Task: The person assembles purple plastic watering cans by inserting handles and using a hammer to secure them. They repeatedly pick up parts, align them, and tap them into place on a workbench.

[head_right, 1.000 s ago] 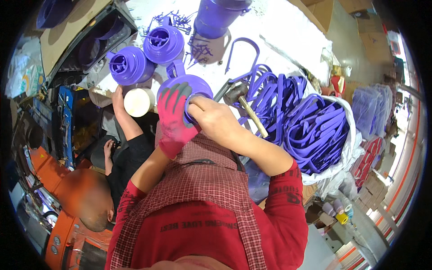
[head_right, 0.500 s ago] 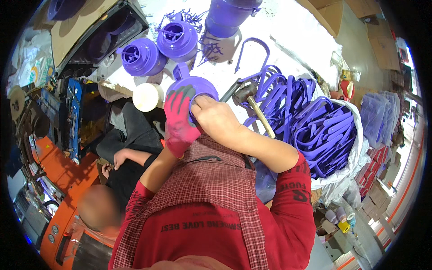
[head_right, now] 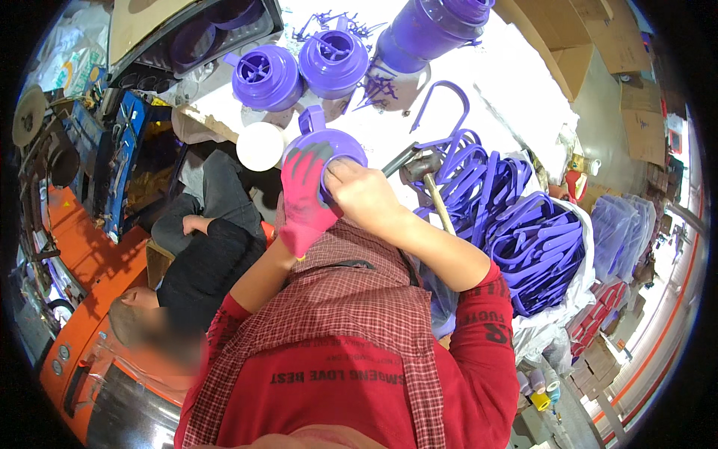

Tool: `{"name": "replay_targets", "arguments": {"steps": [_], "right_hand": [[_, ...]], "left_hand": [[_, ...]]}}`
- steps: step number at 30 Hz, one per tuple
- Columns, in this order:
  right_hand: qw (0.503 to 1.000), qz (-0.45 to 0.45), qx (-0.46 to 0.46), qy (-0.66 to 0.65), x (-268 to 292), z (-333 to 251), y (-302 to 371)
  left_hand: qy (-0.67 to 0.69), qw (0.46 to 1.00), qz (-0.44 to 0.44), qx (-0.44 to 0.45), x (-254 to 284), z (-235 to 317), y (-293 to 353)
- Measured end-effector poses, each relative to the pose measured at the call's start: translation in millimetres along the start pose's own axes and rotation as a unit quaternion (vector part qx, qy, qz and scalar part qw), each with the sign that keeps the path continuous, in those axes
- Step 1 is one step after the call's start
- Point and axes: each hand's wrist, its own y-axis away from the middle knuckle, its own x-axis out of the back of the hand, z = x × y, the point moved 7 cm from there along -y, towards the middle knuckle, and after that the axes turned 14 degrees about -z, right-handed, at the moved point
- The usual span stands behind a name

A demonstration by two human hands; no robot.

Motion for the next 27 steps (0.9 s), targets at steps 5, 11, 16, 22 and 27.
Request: {"name": "replay_targets", "arguments": {"steps": [5, 11, 16, 22, 27], "right_hand": [[0.999, 0.014, 0.009, -0.04, -3, -5, -3], [0.996, -0.028, -0.044, -0.066, -16, -4, -6], [1.0, 0.001, -0.012, -0.023, -5, -5, 2], [0.979, -0.115, -0.053, -0.162, -18, 8, 12], [0.97, -0.168, 0.037, -0.17, 29, -21, -36]], "left_hand": [[0.008, 1.0, -0.003, 0.011, 11, -2, 3], [-0.001, 1.0, 0.019, -0.002, 12, -1, 3], [-0.005, 1.0, 0.0, -0.01, 4, -5, 6], [0.023, 0.998, 0.03, -0.056, 5, -9, 8], [0.095, 0.994, 0.053, -0.002, 19, -17, 27]]}}
